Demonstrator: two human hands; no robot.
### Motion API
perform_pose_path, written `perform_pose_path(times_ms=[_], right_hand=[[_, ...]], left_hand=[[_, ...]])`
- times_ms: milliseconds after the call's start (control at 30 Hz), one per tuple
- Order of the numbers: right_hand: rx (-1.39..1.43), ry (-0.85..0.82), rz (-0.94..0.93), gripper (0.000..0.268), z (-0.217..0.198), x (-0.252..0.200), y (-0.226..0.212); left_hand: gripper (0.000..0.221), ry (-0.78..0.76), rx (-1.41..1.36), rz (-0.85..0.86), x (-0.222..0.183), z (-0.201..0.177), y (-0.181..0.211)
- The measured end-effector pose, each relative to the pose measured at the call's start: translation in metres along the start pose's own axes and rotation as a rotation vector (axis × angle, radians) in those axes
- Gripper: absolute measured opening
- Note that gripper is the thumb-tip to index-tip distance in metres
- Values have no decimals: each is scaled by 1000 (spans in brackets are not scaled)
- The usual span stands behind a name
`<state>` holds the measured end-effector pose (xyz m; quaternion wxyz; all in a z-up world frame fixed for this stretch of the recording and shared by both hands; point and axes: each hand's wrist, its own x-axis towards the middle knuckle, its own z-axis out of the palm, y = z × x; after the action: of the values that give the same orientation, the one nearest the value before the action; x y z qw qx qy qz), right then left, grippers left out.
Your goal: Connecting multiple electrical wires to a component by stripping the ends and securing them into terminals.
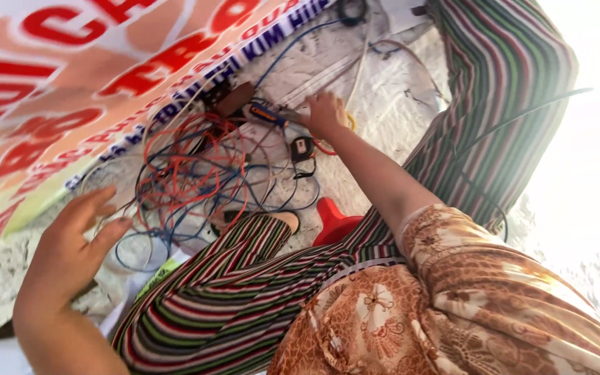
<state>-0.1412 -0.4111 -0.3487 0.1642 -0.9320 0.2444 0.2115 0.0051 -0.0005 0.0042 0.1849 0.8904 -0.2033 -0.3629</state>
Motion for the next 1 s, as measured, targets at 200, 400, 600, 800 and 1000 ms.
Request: perform_pose_path(times_ms=[200,400,600,800,1000], right_hand=[[483,332,785,70,22,65,151],[-601,-588,339,16,54,126,273],[688,92,948,98,75,159,290],[-437,-519,405,52,153,198,329],[746,688,604,49,-32,92,135]], left_hand=[[61,-15,-28,-25,7,4,-23],[54,16,-202,-80,13,4,-61],[51,82,-189,-388,19,-2,-38],[51,88,-208,-453,22,-2,-43],[49,79,-184,-430,14,-9,-23]])
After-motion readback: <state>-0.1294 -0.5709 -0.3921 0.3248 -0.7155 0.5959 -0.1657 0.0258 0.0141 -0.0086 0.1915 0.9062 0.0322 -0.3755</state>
